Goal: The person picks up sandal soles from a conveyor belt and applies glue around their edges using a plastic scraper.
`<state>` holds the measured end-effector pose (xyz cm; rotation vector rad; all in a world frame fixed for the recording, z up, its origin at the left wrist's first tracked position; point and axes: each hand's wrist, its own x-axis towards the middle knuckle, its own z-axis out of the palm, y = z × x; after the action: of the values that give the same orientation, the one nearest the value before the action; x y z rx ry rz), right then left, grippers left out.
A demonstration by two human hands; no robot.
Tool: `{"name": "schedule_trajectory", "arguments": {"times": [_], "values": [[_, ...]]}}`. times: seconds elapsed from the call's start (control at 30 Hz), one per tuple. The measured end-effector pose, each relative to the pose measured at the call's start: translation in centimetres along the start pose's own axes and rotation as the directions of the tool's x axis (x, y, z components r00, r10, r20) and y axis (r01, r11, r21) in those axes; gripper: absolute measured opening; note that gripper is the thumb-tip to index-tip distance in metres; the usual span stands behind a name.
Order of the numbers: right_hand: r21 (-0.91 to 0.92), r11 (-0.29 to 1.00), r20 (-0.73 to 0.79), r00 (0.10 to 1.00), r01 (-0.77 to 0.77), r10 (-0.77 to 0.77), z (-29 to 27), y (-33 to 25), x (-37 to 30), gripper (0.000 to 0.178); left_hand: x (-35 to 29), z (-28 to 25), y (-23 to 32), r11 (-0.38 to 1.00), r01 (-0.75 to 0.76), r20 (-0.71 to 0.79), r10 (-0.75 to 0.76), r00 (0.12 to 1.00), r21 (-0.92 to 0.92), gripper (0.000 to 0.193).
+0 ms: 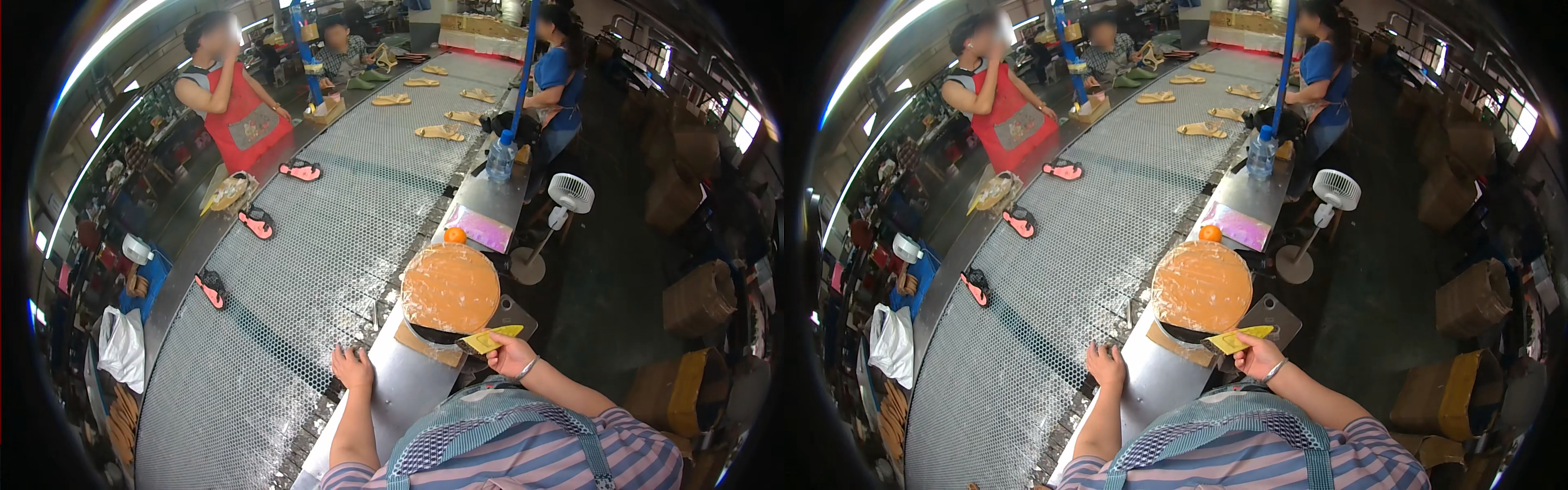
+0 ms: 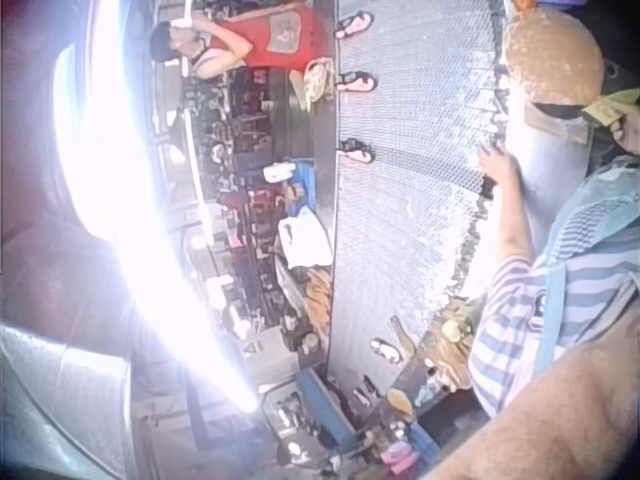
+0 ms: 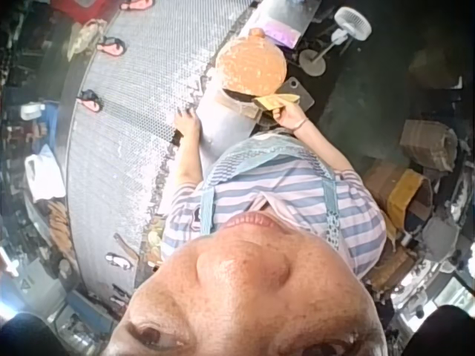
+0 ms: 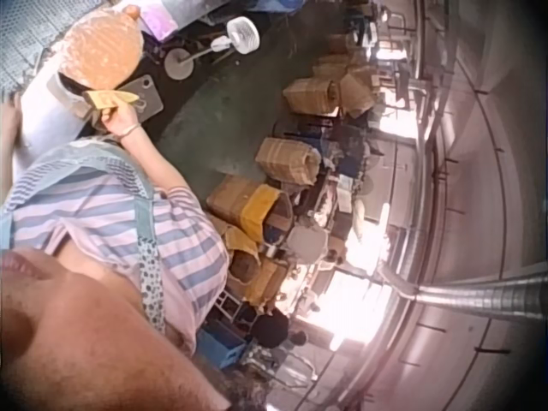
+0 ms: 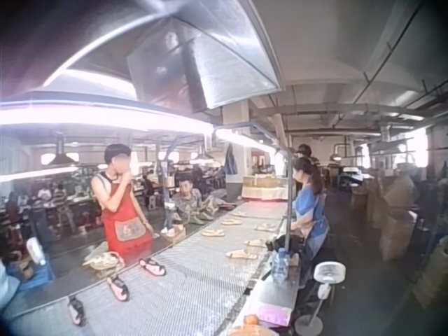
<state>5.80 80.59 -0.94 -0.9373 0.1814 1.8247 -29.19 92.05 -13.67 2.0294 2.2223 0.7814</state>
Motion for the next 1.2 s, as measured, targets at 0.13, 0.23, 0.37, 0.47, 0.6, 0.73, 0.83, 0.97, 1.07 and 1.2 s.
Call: {"name": "schedule_trajectory", "arguments": {"times": [0.13, 0.23, 0.37, 0.47, 0.6, 0.73, 0.83, 0.97, 1.07, 1.2], "values": [[0.008, 1.000, -0.011, 1.000, -0.001, 0.001, 0.1, -0.3, 0.0, 0.021, 0.1, 0.1, 0.3, 1.000, 0.015, 0.009, -0.015, 1.000, -0.006, 0.034], [0.003, 1.000, 0.003, 1.000, -0.002, 0.002, 0.2, -0.5, 0.0, 0.022, 0.3, -0.1, 0.7, 0.999, 0.046, 0.033, -0.045, 0.998, -0.008, 0.036], [0.015, 1.000, 0.042, 0.999, -0.007, 0.006, -0.4, -0.9, 0.3, 0.025, 0.4, 0.0, 1.1, 0.998, 0.060, 0.035, -0.061, 0.998, 0.021, 0.034], [0.013, 1.000, 0.048, 0.999, -0.006, 0.006, -0.2, -1.1, 0.3, 0.025, 0.5, 0.1, 1.1, 0.998, 0.053, 0.041, -0.054, 0.998, 0.044, 0.034], [-0.006, 1.000, 0.025, 1.000, 0.000, 0.000, 0.1, -1.4, 0.3, 0.023, 0.6, 0.4, 1.3, 0.997, 0.050, 0.037, -0.052, 0.998, 0.053, 0.034], [-0.014, 1.000, 0.014, 1.000, 0.003, -0.002, 0.1, -1.7, 0.4, 0.022, 0.8, 0.5, 1.7, 0.998, 0.062, -0.016, -0.062, 0.998, 0.019, 0.035], [-0.003, 1.000, 0.010, 1.000, 0.004, -0.004, 0.2, -2.1, 0.4, 0.022, 1.0, 0.6, 2.0, 0.999, -0.001, 0.046, -0.001, 0.999, 0.053, 0.034], [0.005, 1.000, -0.012, 1.000, 0.001, -0.001, 0.2, -2.2, 0.7, 0.022, 1.1, 1.0, 1.9, 0.999, 0.007, -0.001, -0.007, 1.000, 0.038, 0.033], [0.001, 1.000, -0.005, 1.000, -0.002, 0.002, 0.1, -2.4, 0.9, 0.022, 1.2, 1.0, 2.2, 0.999, 0.018, -0.003, -0.018, 1.000, 0.031, 0.032], [0.006, 1.000, -0.008, 1.000, -0.012, 0.012, 0.1, -2.8, 1.1, 0.023, 1.3, 1.2, 2.4, 0.998, 0.048, -0.006, -0.048, 0.999, 0.026, 0.034]]}}
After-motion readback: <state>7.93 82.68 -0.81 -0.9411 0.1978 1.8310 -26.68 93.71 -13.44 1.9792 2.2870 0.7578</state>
